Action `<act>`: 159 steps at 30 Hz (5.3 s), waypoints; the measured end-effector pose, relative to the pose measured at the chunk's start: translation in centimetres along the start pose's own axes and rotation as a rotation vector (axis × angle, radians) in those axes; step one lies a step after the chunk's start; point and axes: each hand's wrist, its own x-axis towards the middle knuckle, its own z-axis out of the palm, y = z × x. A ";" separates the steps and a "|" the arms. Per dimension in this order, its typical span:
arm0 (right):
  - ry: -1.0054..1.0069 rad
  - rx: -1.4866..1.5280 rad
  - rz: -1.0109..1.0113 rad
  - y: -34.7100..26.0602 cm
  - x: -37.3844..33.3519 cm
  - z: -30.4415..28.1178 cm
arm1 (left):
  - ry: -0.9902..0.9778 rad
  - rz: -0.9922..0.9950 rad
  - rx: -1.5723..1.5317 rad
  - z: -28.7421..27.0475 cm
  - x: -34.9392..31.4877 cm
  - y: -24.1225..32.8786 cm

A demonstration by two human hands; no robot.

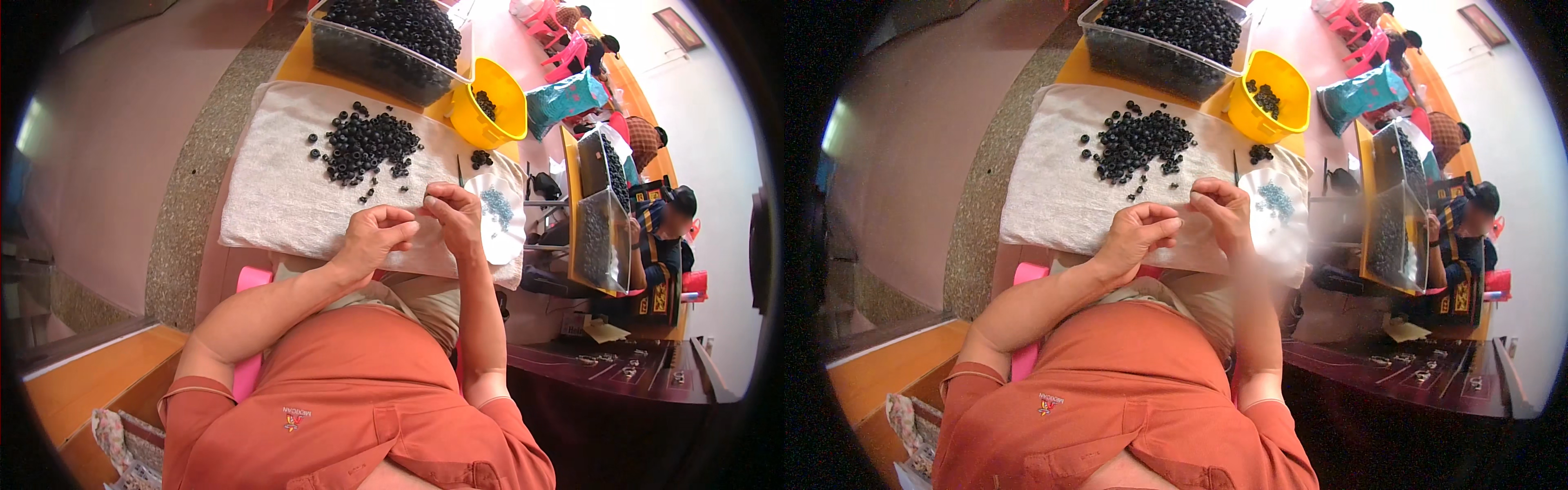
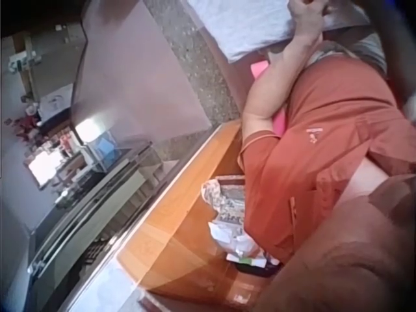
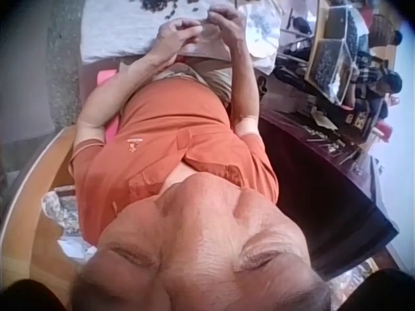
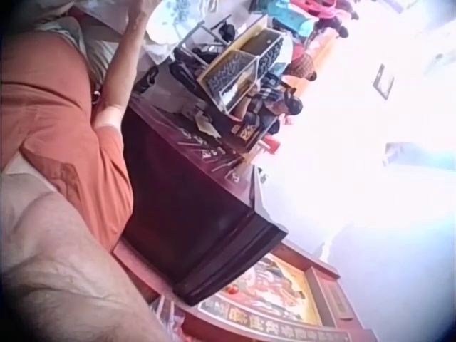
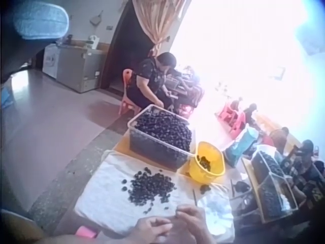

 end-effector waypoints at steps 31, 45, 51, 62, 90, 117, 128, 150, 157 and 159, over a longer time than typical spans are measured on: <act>-0.229 0.113 0.014 -1.4 -1.8 0.4 | -0.025 0.002 -0.021 -0.3 0.2 0.3; -0.213 0.045 -0.054 -1.4 -2.1 0.2 | -0.119 -0.068 -0.073 -0.5 0.5 1.1; -0.169 -0.013 -0.152 -1.3 -2.6 1.1 | -0.117 -0.095 -0.123 -0.6 0.6 1.5; -0.095 -0.068 -0.226 -1.2 -3.7 2.1 | -0.103 -0.047 -0.101 -0.9 0.9 1.2; -0.351 -0.040 0.078 -4.2 -2.8 0.0 | -0.163 0.050 0.239 -0.8 0.8 1.3; -0.139 -0.161 -0.385 -0.5 -4.3 2.8 | -0.075 -0.093 -0.125 -0.5 0.5 1.4; 0.016 -0.522 -0.578 0.2 -4.5 4.2 | -0.058 -0.063 -0.170 -0.5 0.4 1.1; 0.052 -0.541 -0.554 0.1 -4.2 3.5 | -0.015 -0.079 -0.158 -0.5 0.6 0.8; 0.055 -0.555 -0.563 0.3 -4.2 3.4 | -0.006 -0.081 -0.119 -0.5 0.5 0.7; 0.057 -0.538 -0.560 0.3 -4.1 3.5 | -0.004 -0.080 -0.119 -0.4 0.5 0.7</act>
